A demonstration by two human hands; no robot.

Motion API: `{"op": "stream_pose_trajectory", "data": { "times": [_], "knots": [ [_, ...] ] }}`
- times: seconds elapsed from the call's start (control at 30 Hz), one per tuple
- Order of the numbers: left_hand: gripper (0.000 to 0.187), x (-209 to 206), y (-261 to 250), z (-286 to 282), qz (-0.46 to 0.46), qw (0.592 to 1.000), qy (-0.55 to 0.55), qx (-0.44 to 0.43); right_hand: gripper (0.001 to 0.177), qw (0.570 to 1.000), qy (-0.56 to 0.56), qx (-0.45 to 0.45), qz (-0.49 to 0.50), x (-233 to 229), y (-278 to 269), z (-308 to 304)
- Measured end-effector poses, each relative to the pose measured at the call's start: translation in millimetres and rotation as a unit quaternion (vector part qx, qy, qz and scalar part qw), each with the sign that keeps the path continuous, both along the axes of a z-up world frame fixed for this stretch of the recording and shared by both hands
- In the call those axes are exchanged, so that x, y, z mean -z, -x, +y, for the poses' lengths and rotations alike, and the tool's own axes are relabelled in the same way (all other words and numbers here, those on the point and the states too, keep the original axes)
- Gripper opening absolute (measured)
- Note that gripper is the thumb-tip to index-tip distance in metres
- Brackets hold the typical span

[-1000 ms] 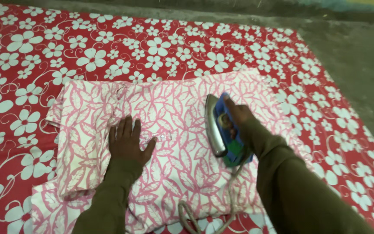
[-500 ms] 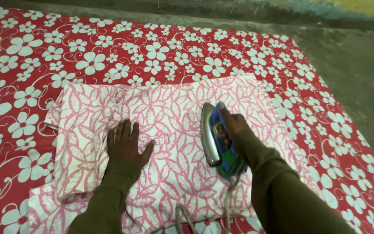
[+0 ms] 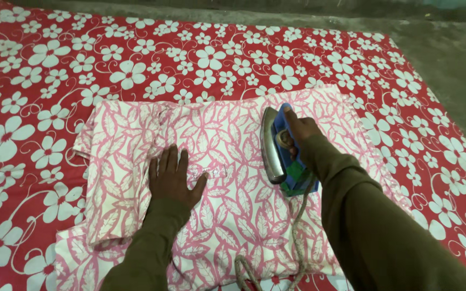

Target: The person irons a pink and white patterned garment laid flat on a red floral tablecloth. They use a blue electric iron, moving it back and forth across the fabric while holding the garment steady with the other hand.

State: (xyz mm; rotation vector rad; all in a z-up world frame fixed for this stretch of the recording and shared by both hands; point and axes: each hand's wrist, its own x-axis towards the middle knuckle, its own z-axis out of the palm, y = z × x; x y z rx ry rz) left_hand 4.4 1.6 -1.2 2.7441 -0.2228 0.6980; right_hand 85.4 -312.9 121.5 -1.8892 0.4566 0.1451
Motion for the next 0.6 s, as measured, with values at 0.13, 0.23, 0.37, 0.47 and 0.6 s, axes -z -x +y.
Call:
{"op": "stream_pose_trajectory", "data": {
  "times": [0.13, 0.23, 0.37, 0.47, 0.6],
  "knots": [
    [0.083, 0, 0, 1, 0.021, 1.0, -0.005, -0.005, 0.073, 1.0, -0.008, 0.006, 0.011, 4, 18, 2],
    [0.084, -2, 1, 2, 0.019, 1.0, -0.007, 0.008, 0.074, 1.0, -0.001, 0.0, 0.018, 6, 44, 3],
    [0.082, -7, 8, 0, 0.028, 1.0, 0.0, 0.009, 0.07, 1.0, -0.023, 0.006, 0.02, 4, 85, 7],
    [0.082, -8, 8, 3, 0.028, 1.0, 0.007, 0.007, 0.069, 0.999, -0.026, -0.002, 0.025, 0, 93, 10],
    [0.083, -1, 8, 0, 0.01, 1.0, 0.006, 0.017, 0.07, 0.999, -0.008, 0.005, 0.035, 1, 89, 9]
  ]
}}
